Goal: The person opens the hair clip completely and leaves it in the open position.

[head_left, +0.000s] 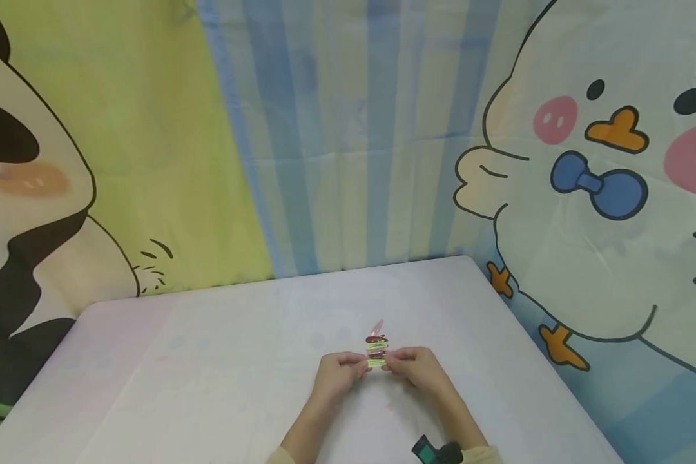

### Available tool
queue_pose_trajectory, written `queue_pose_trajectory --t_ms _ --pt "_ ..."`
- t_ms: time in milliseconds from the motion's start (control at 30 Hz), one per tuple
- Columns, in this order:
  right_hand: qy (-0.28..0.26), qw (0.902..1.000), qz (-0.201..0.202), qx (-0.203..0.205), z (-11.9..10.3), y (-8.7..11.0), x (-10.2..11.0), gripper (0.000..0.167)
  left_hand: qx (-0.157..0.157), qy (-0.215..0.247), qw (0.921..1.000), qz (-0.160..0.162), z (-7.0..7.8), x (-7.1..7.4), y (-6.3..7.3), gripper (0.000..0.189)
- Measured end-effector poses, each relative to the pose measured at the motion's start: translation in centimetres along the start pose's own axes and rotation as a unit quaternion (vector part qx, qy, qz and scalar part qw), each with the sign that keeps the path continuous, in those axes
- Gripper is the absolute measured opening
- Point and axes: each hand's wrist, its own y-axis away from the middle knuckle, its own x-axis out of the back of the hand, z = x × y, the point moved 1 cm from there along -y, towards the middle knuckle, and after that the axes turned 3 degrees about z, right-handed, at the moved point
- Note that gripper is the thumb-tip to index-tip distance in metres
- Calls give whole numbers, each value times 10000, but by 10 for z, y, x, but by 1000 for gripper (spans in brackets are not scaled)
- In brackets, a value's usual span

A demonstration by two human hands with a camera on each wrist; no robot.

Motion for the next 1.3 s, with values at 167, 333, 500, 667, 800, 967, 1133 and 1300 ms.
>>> queue_pose_trajectory --t_ms 167,333,500,667,800,967,1133,1300 --pt "-261 9994 116 -191 7 -2 -7 23 88 65 9999 39 -4 -2 -2 12" --pt "-408 9986 172 -294 10 -4 -13 20 38 148 9999 25 -9 0 -4 11" --pt "-531 9975 203 -421 12 -5 -17 19 -14 129 9999 -1 -11 1 -3 10" --pt "-506 9969 328 -498 14 -5 -17 18 29 61 10000 -7 -10 -2 -3 9" --pt "-572 9964 347 -526 15 -6 -15 17 -14 54 10000 -58 -9 -5 -3 8" --pt "-633 9957 385 -549 16 -6 -15 15 -50 10 10000 -55 -8 -6 -4 7" --pt "-674 9947 489 -605 14 -5 -17 13 -47 90 9999 -34 -7 -6 -4 7" --pt "-653 9952 524 -515 12 -3 -18 13 -21 144 9998 -99 -5 -6 -2 8"
